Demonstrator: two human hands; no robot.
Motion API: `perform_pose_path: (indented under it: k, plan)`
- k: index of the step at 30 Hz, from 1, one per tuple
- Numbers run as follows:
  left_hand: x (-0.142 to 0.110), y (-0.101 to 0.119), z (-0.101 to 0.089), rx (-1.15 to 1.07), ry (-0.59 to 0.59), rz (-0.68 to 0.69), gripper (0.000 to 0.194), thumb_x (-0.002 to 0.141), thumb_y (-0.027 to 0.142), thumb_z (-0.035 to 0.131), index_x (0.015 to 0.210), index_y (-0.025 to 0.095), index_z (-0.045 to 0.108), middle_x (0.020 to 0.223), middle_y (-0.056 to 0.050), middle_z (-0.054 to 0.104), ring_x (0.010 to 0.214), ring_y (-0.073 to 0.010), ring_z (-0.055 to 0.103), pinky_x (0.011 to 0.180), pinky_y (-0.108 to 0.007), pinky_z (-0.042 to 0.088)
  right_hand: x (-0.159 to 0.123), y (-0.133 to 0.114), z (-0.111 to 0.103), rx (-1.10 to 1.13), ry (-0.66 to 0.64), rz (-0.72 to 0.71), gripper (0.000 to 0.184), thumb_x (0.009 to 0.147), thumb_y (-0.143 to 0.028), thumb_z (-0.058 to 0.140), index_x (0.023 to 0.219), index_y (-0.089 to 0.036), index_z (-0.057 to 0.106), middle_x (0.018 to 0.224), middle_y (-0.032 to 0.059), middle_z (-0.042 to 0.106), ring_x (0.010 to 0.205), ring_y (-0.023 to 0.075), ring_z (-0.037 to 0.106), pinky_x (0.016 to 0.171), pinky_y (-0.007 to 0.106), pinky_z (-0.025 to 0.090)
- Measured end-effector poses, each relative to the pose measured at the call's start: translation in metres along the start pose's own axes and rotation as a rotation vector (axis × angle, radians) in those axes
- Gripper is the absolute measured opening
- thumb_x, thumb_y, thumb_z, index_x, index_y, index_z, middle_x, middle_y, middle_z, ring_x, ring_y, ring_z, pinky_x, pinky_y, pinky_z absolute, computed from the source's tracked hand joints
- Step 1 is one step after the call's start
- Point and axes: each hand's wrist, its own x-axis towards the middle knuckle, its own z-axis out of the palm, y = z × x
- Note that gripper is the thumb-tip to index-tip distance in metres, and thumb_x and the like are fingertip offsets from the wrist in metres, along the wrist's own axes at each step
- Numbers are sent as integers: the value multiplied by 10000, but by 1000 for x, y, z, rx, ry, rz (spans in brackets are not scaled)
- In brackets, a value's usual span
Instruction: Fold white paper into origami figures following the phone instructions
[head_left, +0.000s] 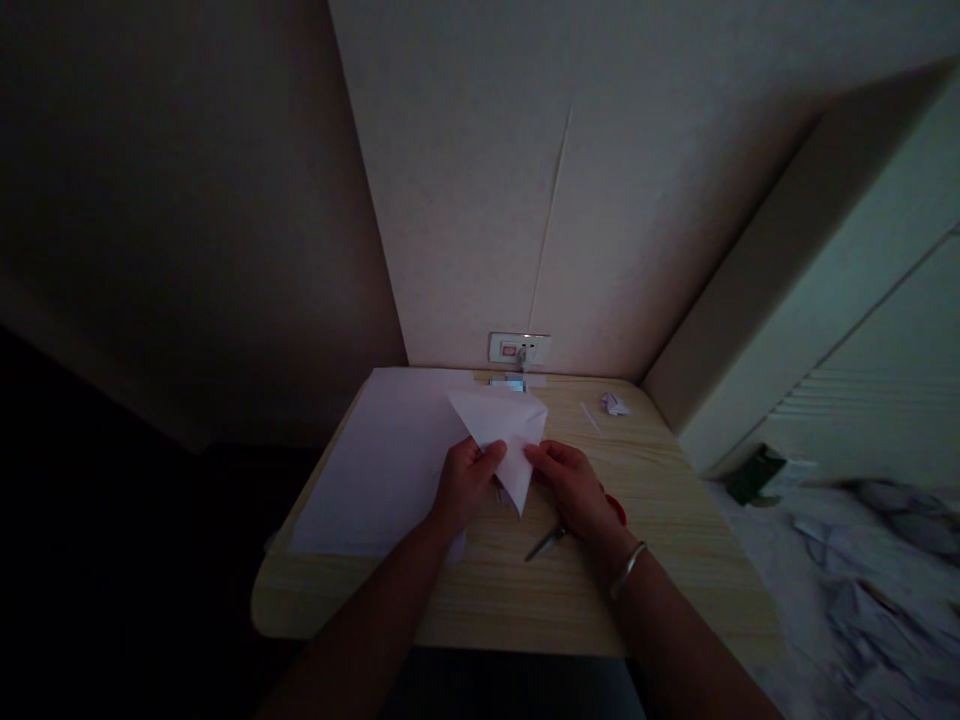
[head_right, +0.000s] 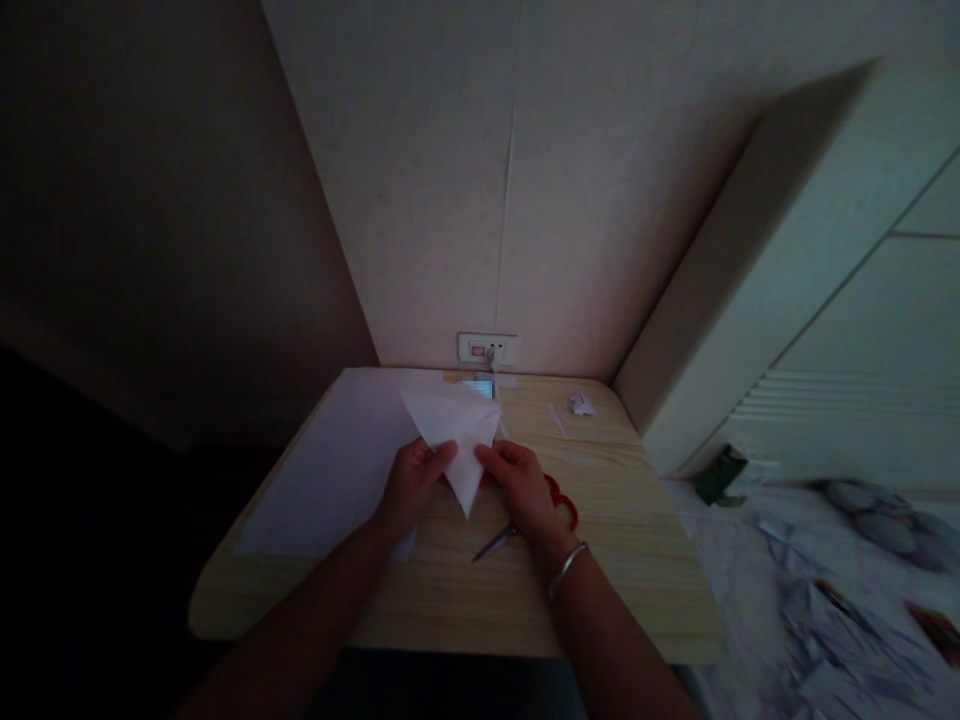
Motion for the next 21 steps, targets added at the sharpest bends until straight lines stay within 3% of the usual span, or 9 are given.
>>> perform_pose_path:
  k: [8,14,21]
  plan:
    - [-1,2,0,17,-14,-45,326,741,450,618,717,126,594,548,11,583,466,-112,509,455,-219,389,0,-2,0,-53,34,-8,280,661,-403,742,573,-172,610,510,-36,577,455,86,447,455,210,329]
    - [2,-2,-3,19,60,23,334,723,448,638,662,126,578,528,23,546,484,-90,463,479,-206,354,-3,0,3,4,-169,123,268,690,-452,704,681,-185,683,625,1,652,524,118,518,529,242,399]
    - [1,0,-1,-43,58,3,330,721,444,639,655,127,573,531,21,545,496,-93,465,493,-210,363,-2,0,1,-57,-122,90,284,676,-444,717,648,-167,660,549,-22,585,483,91,430,484,224,317]
